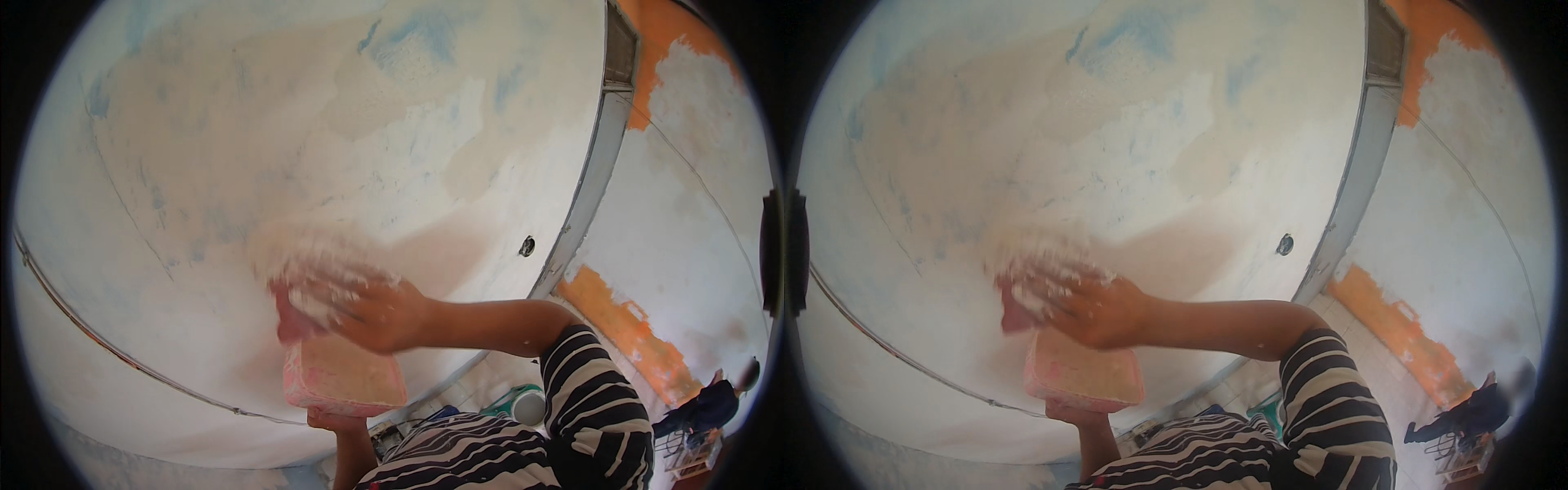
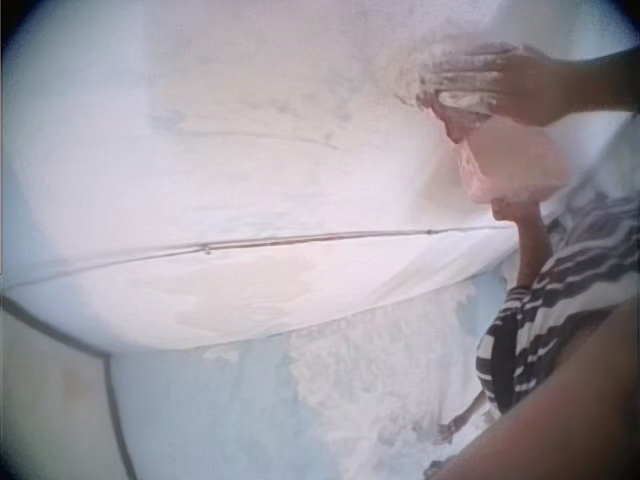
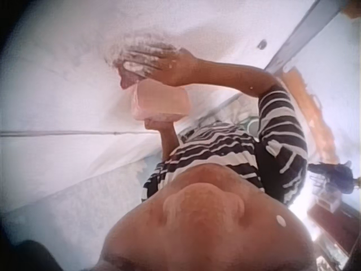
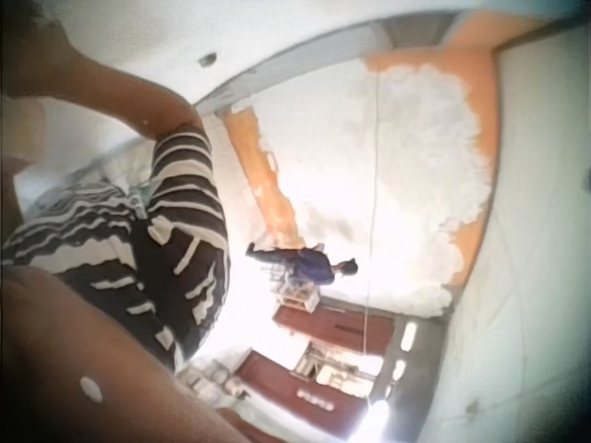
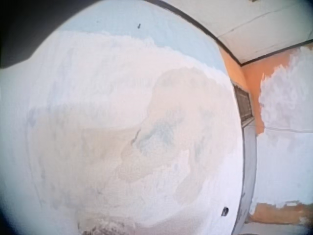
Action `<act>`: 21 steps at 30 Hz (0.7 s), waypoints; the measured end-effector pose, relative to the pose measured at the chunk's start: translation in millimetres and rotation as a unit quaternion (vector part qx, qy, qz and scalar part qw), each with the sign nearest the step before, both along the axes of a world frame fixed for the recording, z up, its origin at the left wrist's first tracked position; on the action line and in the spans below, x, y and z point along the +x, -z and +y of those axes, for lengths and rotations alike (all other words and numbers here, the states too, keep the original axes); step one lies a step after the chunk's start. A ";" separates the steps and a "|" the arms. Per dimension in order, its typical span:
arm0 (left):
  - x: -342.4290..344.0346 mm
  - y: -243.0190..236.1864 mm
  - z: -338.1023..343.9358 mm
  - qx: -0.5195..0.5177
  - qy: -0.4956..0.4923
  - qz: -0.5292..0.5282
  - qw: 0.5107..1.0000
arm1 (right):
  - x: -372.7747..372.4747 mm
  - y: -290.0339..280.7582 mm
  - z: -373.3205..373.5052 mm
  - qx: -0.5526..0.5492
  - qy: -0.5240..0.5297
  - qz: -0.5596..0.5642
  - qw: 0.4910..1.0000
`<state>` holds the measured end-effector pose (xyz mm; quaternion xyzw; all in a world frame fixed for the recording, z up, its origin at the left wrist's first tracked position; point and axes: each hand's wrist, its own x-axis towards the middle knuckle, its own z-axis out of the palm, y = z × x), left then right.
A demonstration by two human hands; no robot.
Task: The person applies white plaster to a blue-tinged wall using a trowel, scooping the plaster from a pink plastic container and spreading it in smooth strokes across the surface.
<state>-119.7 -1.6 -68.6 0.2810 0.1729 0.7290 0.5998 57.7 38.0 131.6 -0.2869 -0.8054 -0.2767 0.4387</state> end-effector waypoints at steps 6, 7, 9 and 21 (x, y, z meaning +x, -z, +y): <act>3.5 -1.8 -1.4 0.010 0.021 -0.016 1.000 | 90.5 -64.7 7.6 0.126 0.167 0.125 0.970; 4.8 0.1 -0.2 0.013 0.034 -0.027 0.999 | 98.2 -65.7 20.6 0.139 0.194 0.143 0.961; 2.4 0.9 0.8 0.026 0.059 -0.056 0.996 | 64.9 -44.2 32.0 0.150 0.256 0.061 0.953; 0.3 6.2 0.7 0.028 0.056 -0.039 0.997 | 64.4 -40.9 33.2 0.099 0.299 0.013 0.949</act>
